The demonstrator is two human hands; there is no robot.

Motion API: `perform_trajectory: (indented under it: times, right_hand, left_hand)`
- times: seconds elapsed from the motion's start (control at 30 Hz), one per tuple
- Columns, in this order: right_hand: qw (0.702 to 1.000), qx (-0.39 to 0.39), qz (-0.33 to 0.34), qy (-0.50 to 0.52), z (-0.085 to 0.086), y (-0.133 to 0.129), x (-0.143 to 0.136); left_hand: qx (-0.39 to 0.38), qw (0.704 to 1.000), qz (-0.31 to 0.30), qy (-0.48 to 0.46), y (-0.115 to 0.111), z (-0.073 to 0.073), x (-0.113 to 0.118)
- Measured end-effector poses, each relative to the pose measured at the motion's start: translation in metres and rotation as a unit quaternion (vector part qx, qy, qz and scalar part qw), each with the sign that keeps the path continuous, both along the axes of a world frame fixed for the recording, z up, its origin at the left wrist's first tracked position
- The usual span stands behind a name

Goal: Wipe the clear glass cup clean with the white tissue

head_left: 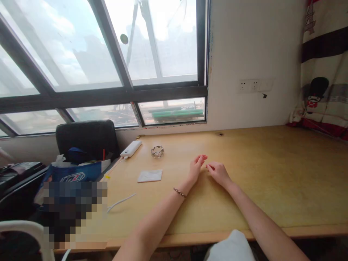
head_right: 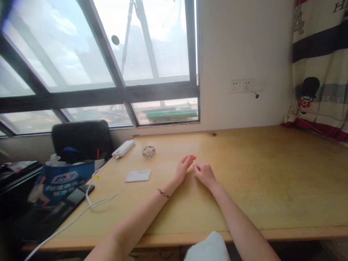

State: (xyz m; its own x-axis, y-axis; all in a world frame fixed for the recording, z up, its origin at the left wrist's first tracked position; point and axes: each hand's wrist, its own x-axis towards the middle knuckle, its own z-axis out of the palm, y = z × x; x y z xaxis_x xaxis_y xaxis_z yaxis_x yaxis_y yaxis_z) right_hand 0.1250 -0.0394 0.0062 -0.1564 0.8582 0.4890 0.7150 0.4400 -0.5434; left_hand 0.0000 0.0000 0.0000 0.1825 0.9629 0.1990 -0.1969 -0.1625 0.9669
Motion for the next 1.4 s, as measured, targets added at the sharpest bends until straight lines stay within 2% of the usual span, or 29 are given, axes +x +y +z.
perform_trajectory:
  times: [0.07,0.17,0.43,0.73,1.0,1.4]
  right_hand:
    - [1.000,0.000,0.030,0.010,0.000,-0.002,-0.004]
    - [0.998,-0.009,0.063,0.018,-0.002,-0.002,-0.009]
    - [0.997,-0.026,0.065,0.030,-0.009,0.001,-0.008]
    - [0.998,-0.047,0.046,0.013,-0.008,0.000,-0.005]
    - [0.997,-0.051,0.052,0.013,-0.006,0.000,-0.005]
    - [0.997,-0.059,0.054,0.018,-0.005,-0.001,-0.004]
  left_hand:
    - [-0.030,0.999,-0.022,-0.024,-0.002,-0.010,0.001]
    - [-0.032,0.998,-0.050,0.004,-0.009,-0.015,-0.003]
    - [-0.011,0.997,-0.060,0.038,-0.021,-0.004,-0.004]
    - [-0.012,0.995,-0.077,0.056,-0.019,-0.008,-0.004]
    - [0.026,0.994,-0.055,0.093,-0.024,-0.001,-0.005]
    - [0.028,0.994,-0.071,0.082,-0.024,0.000,-0.005]
